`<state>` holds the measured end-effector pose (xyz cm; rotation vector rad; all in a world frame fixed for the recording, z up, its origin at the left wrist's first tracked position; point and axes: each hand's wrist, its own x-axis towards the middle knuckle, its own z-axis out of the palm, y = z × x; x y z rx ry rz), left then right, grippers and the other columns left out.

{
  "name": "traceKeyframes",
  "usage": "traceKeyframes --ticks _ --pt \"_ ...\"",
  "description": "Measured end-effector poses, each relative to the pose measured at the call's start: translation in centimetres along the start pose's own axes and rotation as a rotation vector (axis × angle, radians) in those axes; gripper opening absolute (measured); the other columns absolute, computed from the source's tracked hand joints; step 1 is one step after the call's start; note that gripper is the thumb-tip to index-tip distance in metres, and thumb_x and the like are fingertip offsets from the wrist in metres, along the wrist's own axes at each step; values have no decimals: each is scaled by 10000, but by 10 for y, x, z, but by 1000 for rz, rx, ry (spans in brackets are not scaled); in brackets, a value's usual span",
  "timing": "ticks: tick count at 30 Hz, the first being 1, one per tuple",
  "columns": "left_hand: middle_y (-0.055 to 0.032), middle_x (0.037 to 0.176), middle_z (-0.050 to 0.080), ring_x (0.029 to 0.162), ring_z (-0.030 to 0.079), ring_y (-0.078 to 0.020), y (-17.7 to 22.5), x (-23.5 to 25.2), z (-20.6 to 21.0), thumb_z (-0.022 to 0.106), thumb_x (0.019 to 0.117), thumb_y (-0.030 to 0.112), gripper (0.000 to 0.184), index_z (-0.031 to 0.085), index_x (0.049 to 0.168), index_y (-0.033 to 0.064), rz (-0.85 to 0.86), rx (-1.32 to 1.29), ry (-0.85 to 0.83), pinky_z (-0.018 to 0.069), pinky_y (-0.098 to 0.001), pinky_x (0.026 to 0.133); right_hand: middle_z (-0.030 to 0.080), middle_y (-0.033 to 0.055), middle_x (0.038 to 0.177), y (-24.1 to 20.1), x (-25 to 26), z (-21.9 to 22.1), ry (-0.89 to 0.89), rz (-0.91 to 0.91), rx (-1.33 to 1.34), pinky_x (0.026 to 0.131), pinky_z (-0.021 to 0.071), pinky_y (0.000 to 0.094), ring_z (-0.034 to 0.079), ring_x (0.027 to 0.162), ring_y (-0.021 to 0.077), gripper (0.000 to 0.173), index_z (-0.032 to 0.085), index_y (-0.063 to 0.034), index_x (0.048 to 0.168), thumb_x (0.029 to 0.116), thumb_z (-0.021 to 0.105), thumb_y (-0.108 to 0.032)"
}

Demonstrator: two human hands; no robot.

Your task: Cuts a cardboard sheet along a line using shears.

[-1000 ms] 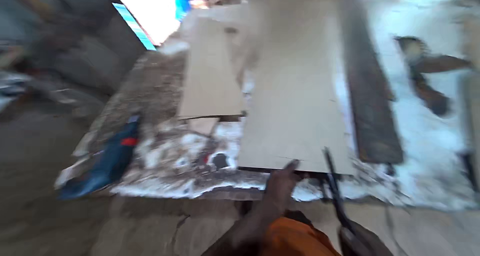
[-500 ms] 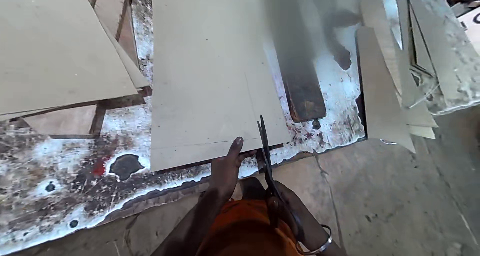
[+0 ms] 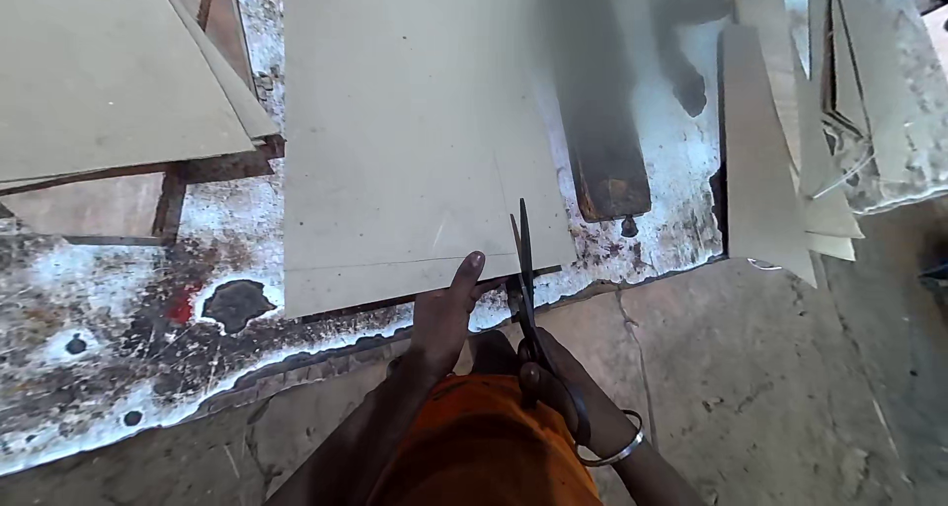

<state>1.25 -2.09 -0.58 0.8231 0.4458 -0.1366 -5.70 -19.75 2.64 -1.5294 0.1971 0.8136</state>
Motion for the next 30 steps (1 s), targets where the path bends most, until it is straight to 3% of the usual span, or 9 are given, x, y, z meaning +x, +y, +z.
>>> traceKeyframes --ticks 8,15,20,28,30 --pt "-134 1149 730 969 750 -302 -1 0 0 647 1000 100 245 635 1238 48 39 25 1 635 -481 882 513 -37 716 8 2 2 44 -35 89 538 469 241 511 575 71 569 524 -104 1022 897 670 -640" --pt "-146 1158 726 974 748 -316 0 2 -1 661 987 85 252 641 1234 44 27 9 20 629 -502 891 503 -56 635 8 1 3 69 -26 134 473 440 217 487 494 50 419 535 -121 942 908 739 -485" --pt "-129 1116 736 923 751 -287 0 1 0 668 978 77 237 646 1213 56 28 15 43 640 -463 850 506 -55 607 7 1 2 78 -17 147 435 434 218 482 458 48 337 543 -121 911 917 757 -381" --pt "-140 1118 735 942 751 -303 -3 3 0 701 955 75 261 654 1211 62 60 24 51 636 -499 857 527 -42 586 6 2 -4 81 -31 102 407 441 220 495 431 56 315 558 -118 876 903 781 -338" --pt "-123 1116 738 959 745 -281 -5 3 -1 719 947 88 267 669 1208 66 71 69 56 631 -488 868 536 -38 610 7 2 -5 57 -33 94 437 467 235 516 460 68 360 576 -115 917 916 755 -427"
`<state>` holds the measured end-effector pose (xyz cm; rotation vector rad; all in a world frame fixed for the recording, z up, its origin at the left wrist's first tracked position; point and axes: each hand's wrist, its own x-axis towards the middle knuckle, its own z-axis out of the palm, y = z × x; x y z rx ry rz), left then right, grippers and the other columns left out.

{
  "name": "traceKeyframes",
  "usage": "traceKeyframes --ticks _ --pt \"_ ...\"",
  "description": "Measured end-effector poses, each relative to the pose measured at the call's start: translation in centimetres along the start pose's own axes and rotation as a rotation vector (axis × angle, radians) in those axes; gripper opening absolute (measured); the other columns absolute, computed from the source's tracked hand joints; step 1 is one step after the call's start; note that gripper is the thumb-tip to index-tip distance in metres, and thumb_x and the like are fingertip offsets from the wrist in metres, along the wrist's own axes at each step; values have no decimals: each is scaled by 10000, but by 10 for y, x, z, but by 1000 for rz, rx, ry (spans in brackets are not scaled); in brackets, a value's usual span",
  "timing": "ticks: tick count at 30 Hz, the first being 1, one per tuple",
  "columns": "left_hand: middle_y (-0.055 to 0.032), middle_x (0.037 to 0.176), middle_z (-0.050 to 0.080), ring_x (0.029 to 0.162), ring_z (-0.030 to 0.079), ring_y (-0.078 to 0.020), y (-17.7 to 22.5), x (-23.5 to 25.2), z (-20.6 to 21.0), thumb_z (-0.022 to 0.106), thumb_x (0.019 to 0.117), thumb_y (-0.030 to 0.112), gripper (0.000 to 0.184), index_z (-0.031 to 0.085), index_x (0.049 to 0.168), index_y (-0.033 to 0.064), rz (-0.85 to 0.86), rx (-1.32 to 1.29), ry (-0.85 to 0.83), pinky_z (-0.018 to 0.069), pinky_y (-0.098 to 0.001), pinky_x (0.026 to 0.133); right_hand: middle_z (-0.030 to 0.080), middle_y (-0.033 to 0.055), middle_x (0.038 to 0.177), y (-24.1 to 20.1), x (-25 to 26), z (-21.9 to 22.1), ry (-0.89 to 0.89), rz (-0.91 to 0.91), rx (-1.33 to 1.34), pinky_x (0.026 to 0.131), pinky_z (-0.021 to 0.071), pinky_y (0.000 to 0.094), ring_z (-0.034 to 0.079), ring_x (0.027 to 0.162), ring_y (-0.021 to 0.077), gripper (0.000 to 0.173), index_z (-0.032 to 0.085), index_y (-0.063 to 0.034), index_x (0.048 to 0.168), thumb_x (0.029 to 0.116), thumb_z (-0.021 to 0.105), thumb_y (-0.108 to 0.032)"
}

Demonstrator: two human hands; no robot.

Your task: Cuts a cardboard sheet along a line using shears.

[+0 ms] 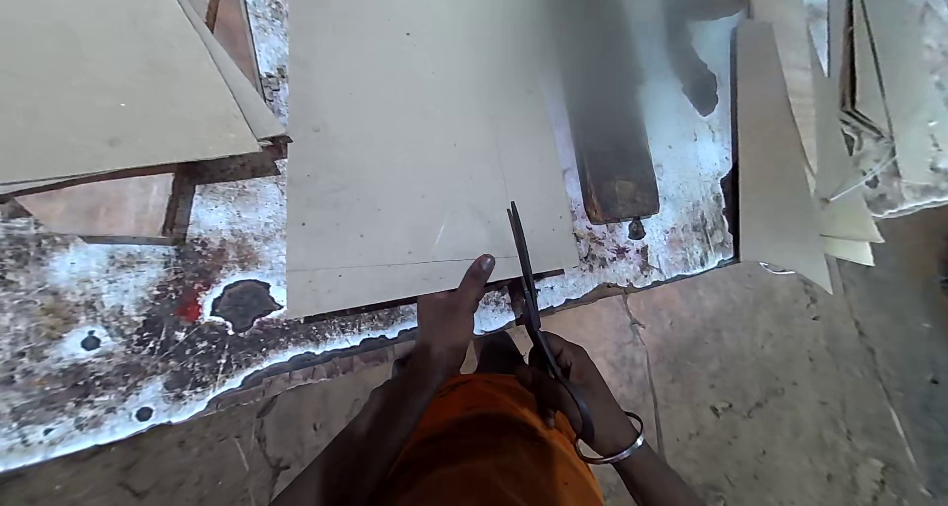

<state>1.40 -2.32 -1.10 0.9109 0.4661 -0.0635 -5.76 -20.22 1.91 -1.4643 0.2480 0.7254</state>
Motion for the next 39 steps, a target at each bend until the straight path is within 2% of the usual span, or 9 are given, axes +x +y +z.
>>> traceKeyframes --ticks 3,6,15,21,25,28,32,39 --pt "-136 1139 732 965 748 -295 2 -1 4 676 978 95 251 652 1223 49 -40 -45 13 633 -489 872 543 -36 705 4 -1 0 -111 -54 -3 544 492 249 540 575 74 530 538 -102 1046 944 620 -615" --pt "-144 1117 735 919 753 -299 2 0 8 657 984 70 236 646 1219 49 -43 -79 38 644 -478 834 538 -25 757 7 -4 1 -144 -92 -20 574 478 243 529 623 70 606 504 -81 1102 951 560 -666" --pt "-148 1120 741 952 754 -307 4 -1 7 679 967 54 250 661 1216 36 -43 -1 18 638 -485 868 537 -24 726 5 -3 6 -81 -72 -23 548 471 241 528 594 74 597 522 -88 1070 943 572 -669" --pt "-136 1107 745 947 753 -297 4 -2 6 705 952 74 257 674 1205 39 -35 39 4 640 -476 868 531 -22 725 3 -3 6 -61 -25 -50 543 488 267 532 586 92 642 515 -81 1113 918 600 -686" --pt "-135 1114 743 949 751 -290 1 -1 4 708 959 110 261 674 1212 53 -28 52 15 638 -466 866 517 2 773 4 -3 8 -100 -49 -65 591 508 292 539 637 113 654 490 -62 1129 939 569 -682" --pt "-137 1112 747 960 752 -300 2 -1 5 701 964 111 247 684 1201 43 -34 61 16 635 -476 879 515 -9 763 5 -2 10 -110 -60 -9 590 501 274 536 632 101 605 488 -79 1097 956 557 -664" --pt "-135 1112 744 946 752 -293 2 -1 5 692 966 92 244 672 1204 43 -32 24 19 638 -468 866 527 1 768 8 -1 9 -127 -81 30 588 503 276 545 636 108 638 496 -70 1108 951 541 -687" --pt "-145 1101 746 932 755 -297 4 -1 6 690 958 58 239 676 1195 30 -41 12 10 641 -471 861 519 -14 736 6 -2 10 -93 -53 43 563 494 267 530 599 97 571 502 -87 1073 957 581 -640"
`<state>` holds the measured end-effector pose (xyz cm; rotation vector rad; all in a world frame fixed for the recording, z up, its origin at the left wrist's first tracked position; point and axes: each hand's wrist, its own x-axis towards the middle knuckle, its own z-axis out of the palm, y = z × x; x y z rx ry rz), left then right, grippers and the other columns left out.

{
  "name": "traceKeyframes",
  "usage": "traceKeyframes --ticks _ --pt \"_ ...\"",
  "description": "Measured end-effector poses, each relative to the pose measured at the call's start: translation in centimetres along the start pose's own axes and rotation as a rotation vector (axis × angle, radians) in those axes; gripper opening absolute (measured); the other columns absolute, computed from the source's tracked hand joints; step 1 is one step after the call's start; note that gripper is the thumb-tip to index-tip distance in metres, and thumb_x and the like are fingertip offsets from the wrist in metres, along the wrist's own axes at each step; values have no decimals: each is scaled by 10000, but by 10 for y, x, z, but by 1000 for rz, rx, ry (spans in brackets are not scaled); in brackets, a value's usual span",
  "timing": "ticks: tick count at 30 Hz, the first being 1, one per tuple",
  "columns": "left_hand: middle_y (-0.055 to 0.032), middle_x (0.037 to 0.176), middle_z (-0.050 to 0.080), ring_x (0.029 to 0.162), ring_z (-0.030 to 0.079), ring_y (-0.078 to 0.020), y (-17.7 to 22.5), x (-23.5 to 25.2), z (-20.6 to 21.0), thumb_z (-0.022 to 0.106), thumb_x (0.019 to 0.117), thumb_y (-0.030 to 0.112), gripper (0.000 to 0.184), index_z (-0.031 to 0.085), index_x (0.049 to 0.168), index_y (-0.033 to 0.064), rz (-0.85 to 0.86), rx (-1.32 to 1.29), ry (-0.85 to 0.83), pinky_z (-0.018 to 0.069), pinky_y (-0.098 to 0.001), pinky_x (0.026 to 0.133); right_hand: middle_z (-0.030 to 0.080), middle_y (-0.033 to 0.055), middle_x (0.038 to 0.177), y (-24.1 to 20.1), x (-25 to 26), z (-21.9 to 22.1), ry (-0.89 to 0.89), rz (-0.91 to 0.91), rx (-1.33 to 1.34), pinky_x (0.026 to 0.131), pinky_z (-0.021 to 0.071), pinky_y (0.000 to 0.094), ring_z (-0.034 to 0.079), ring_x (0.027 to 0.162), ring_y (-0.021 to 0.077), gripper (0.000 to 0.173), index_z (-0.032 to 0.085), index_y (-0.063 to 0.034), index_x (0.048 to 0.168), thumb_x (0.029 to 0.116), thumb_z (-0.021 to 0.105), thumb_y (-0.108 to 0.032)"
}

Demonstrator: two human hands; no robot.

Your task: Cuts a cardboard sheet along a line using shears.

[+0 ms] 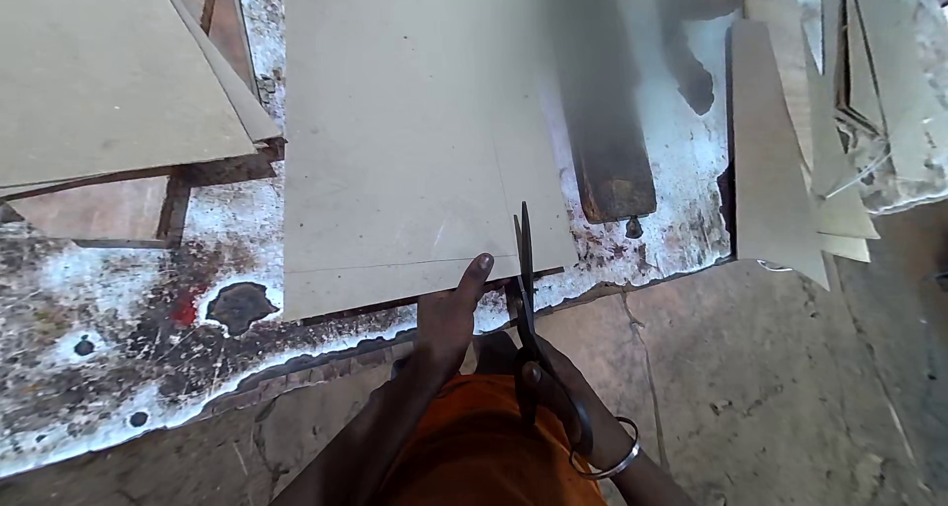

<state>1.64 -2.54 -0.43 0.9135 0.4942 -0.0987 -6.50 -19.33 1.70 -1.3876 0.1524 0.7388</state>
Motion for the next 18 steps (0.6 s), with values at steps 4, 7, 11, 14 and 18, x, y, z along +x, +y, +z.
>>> traceKeyframes --ticks 4,7,11,14,18 --pt "-150 1115 740 943 753 -308 0 1 -2 695 960 78 245 676 1201 35 15 13 -20 640 -484 863 496 -31 675 0 0 2 51 15 -4 519 477 260 506 542 87 497 524 -99 1027 954 638 -577" --pt "-141 1103 743 930 753 -302 0 1 -1 701 954 69 243 677 1194 37 4 7 6 642 -475 852 486 -33 645 0 -1 4 80 31 34 499 469 258 495 515 86 436 534 -99 974 959 669 -513" --pt "-144 1083 751 899 759 -299 1 1 1 691 954 49 222 681 1174 21 -15 4 40 646 -469 838 484 -25 622 -2 -2 6 98 32 43 470 457 265 485 488 93 394 546 -94 939 957 697 -457" --pt "-155 1086 743 900 754 -310 0 2 1 683 958 40 220 673 1177 24 -4 -5 35 646 -476 832 493 -13 619 -2 -2 7 118 37 34 451 451 267 483 474 100 402 555 -91 921 944 715 -458" --pt "-142 1070 739 877 754 -291 -2 2 0 688 943 12 248 652 1187 44 3 -30 46 652 -462 805 523 0 627 -3 -3 9 168 61 -75 440 464 283 502 468 116 383 588 -79 926 930 733 -434"
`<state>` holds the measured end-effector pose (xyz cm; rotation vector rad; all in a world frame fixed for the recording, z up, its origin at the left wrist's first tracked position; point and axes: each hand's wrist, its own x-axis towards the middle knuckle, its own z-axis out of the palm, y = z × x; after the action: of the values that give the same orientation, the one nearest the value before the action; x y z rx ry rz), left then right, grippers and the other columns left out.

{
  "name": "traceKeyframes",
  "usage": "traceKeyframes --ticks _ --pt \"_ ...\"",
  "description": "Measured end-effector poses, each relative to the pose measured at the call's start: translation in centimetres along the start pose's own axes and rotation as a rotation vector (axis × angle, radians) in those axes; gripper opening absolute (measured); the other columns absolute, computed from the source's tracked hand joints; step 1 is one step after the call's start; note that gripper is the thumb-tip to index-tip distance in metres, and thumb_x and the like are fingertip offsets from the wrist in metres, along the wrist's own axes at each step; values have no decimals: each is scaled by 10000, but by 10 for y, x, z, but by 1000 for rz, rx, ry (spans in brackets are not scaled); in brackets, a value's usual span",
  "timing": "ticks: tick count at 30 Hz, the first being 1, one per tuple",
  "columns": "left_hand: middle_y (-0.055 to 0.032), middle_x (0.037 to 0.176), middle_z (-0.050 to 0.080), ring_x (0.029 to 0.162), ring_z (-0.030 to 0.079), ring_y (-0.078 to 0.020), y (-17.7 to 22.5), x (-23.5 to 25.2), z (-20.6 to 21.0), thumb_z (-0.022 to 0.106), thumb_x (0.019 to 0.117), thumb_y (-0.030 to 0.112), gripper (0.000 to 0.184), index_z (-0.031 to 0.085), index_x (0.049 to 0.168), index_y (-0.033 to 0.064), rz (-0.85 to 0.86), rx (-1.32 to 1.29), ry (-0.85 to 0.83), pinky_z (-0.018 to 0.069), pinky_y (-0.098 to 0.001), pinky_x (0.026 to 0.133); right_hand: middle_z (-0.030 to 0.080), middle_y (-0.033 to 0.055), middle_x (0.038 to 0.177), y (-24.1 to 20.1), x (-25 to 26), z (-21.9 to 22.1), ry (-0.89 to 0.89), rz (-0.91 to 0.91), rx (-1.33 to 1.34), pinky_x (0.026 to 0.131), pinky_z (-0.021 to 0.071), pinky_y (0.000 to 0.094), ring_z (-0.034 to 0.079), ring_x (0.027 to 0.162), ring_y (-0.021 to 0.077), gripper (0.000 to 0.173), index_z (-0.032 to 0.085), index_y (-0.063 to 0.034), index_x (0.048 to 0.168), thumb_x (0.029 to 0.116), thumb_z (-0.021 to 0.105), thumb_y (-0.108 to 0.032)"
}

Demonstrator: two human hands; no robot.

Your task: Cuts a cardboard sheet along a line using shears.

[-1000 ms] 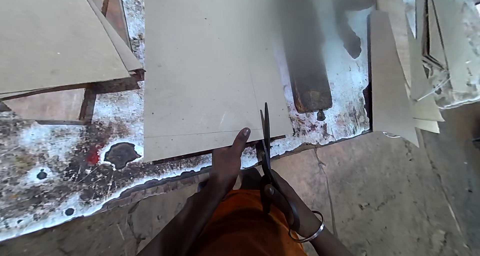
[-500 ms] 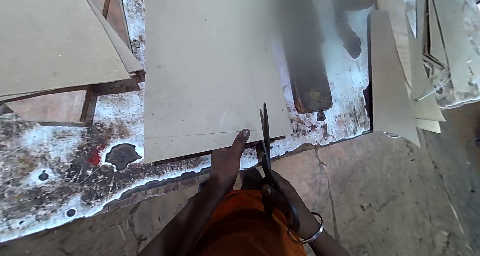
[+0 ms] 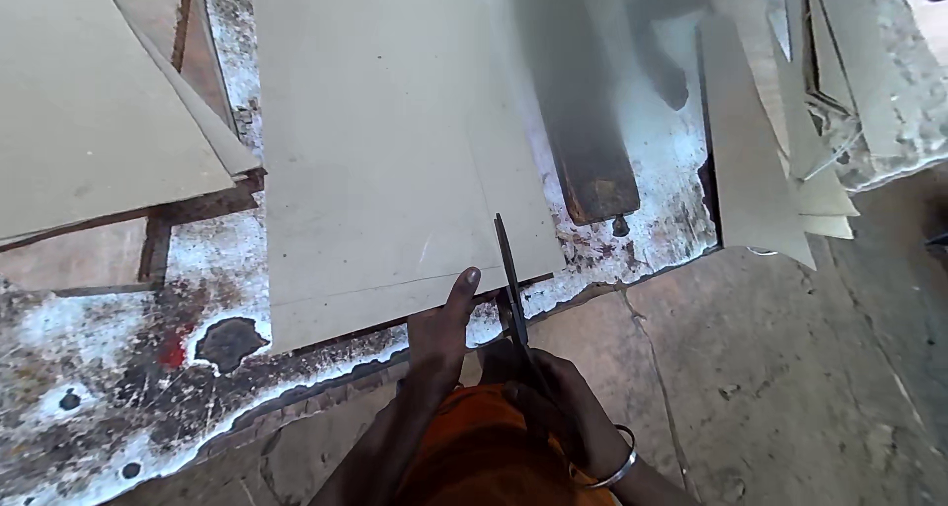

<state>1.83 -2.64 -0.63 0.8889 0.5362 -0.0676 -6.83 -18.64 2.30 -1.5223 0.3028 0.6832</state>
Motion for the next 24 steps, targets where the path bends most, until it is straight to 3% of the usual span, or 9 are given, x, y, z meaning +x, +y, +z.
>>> traceKeyframes --ticks 4,10,18,24 --pt "-182 1062 735 855 755 -317 0 2 -3 674 947 -14 248 631 1191 -4 -2 0 -28 653 -472 795 529 12 617 -2 0 -4 -17 -3 3 436 473 295 513 461 127 392 590 -77 913 943 718 -446" --pt "-237 947 738 763 754 -331 -1 -2 -8 660 944 -34 177 623 1100 -108 -34 55 3 661 -460 744 527 27 625 10 15 -8 -84 -133 36 470 464 295 516 496 134 434 592 -69 917 971 664 -493" --pt "-260 971 722 767 745 -360 0 -2 -7 655 951 -29 207 603 1138 -101 -38 41 -4 656 -478 739 519 37 613 17 18 -7 -103 -148 89 442 452 293 501 468 137 390 567 -64 901 974 689 -428" --pt "-255 995 726 777 746 -363 0 -1 -10 656 939 -45 205 624 1139 -82 -40 6 -16 654 -493 742 521 25 597 13 17 -7 -33 -131 -13 431 441 295 490 452 129 393 595 -70 848 943 723 -429"
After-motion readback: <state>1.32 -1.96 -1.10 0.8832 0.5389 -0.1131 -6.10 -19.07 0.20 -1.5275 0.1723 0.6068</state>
